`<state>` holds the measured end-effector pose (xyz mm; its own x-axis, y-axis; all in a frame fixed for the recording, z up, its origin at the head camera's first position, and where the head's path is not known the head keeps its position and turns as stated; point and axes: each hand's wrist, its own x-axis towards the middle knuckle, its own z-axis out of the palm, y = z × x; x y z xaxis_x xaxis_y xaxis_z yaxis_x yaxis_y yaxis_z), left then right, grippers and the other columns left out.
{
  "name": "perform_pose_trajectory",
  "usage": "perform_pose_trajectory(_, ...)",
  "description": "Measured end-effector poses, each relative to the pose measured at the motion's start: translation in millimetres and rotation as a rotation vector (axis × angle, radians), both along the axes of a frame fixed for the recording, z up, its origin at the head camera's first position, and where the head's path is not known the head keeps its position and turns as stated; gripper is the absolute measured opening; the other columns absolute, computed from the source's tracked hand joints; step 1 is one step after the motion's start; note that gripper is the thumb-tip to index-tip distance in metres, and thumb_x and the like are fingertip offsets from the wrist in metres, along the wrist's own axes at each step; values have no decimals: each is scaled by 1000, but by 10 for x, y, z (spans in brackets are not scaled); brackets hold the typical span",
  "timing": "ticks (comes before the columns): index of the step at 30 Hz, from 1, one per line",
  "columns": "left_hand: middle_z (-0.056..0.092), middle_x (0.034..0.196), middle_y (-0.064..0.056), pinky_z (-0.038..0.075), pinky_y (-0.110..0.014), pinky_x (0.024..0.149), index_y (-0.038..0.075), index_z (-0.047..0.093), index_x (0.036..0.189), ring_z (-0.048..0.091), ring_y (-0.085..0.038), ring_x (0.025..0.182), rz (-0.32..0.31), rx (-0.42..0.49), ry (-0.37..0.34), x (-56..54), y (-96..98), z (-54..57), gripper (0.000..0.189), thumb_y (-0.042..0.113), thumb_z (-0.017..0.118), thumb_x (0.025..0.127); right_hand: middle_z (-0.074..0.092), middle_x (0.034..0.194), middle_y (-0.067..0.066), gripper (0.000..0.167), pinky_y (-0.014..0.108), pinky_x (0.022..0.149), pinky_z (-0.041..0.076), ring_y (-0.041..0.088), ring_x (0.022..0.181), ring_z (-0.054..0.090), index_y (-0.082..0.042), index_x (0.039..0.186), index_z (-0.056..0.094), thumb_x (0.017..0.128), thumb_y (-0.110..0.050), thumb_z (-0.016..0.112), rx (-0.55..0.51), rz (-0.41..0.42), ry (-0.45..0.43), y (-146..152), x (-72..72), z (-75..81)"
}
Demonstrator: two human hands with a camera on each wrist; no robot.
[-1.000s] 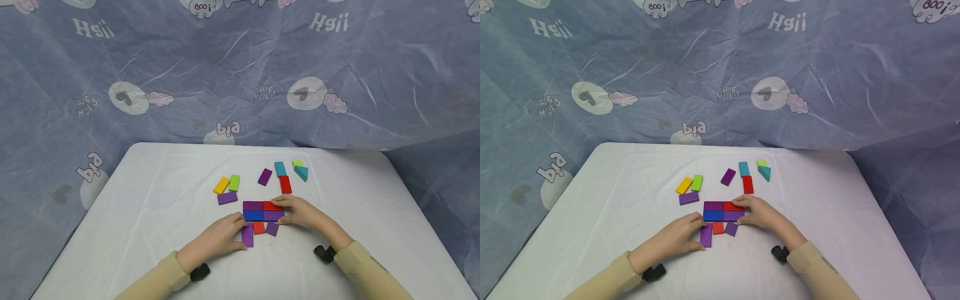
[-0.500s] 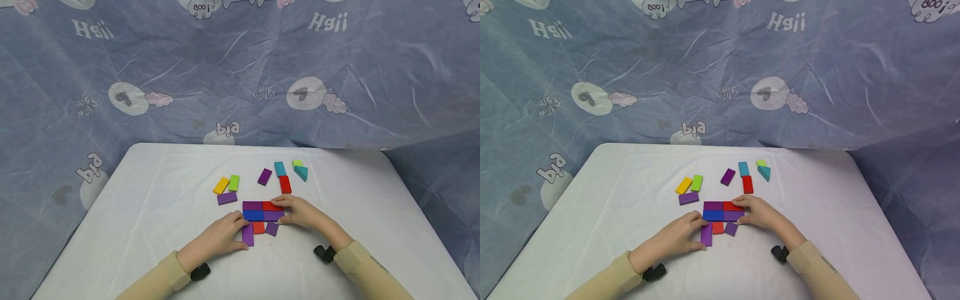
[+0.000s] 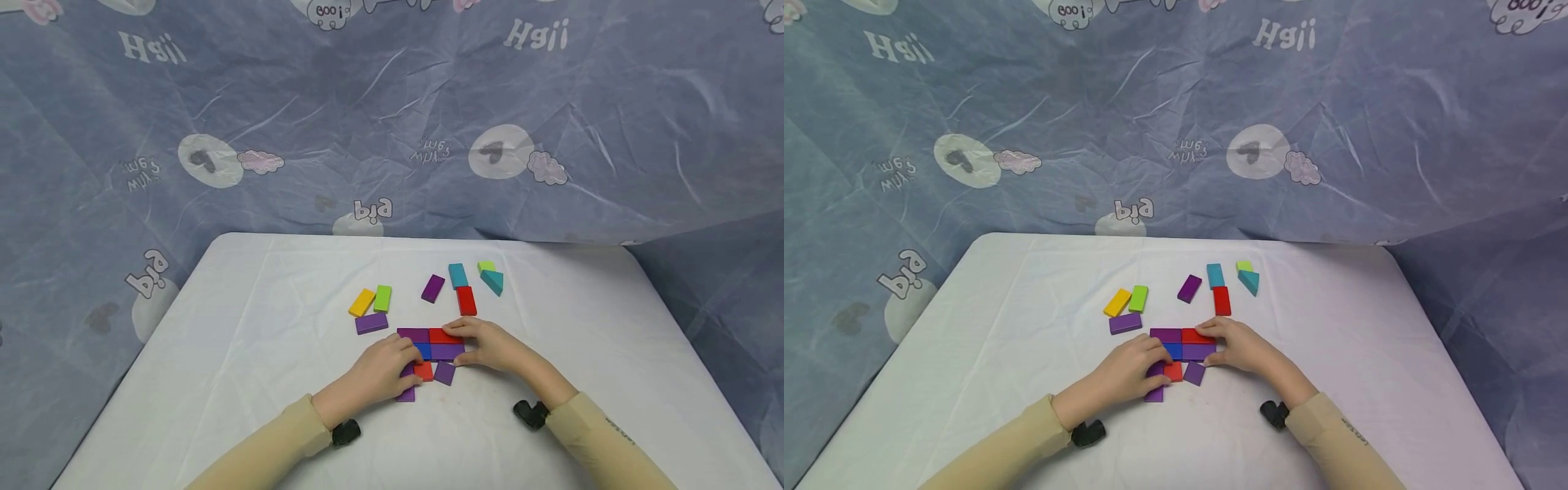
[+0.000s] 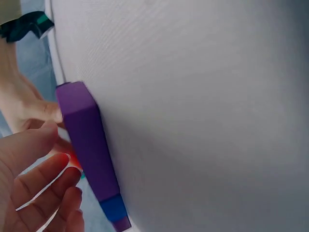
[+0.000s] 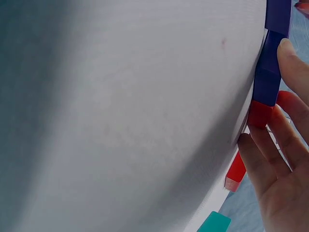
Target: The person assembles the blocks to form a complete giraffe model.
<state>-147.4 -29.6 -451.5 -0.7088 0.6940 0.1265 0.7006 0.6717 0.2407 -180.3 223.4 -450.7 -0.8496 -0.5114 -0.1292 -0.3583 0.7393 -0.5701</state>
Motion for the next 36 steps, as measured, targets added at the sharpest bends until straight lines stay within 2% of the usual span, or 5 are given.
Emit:
perform_pose_trajectory(6,66,96,4,49,-18,78,17,71,104,53,-9,87,-15,-68,13,-11,138,-7,28,36,78,85,59,135,10,57,54,102,48,35,127,52,-6,134,61,82,-21,80,-5,4,1,8,1,9)
perform_pose_trajectory(14,67,98,4,49,-17,76,19,71,107,54,-9,88,-25,-111,24,2,233,2,33,38,80,82,59,135,9,57,53,102,48,35,128,52,-7,134,62,82,-21,80,-9,0,7,29,9,1)
perform_pose_trajectory(24,67,97,5,49,-16,77,19,70,106,54,-8,88,-3,-38,33,53,172,55,34,38,81,80,59,135,10,57,54,103,48,35,128,52,-7,134,61,82,-21,80,-1,-3,0,4,14,5)
perform_pose_trajectory(30,66,97,5,51,-17,78,18,70,107,57,-7,88,-15,7,-32,141,41,162,33,34,82,81,59,136,10,57,54,102,48,35,128,52,-8,134,61,82,-21,80,2,-14,-6,-9,18,3)
perform_pose_trajectory(36,64,92,6,50,-16,73,18,69,103,56,-5,82,-41,66,-75,260,-98,171,32,32,84,78,59,135,9,57,54,102,48,34,128,52,-8,134,62,82,-22,81,5,-13,-8,-15,13,3)
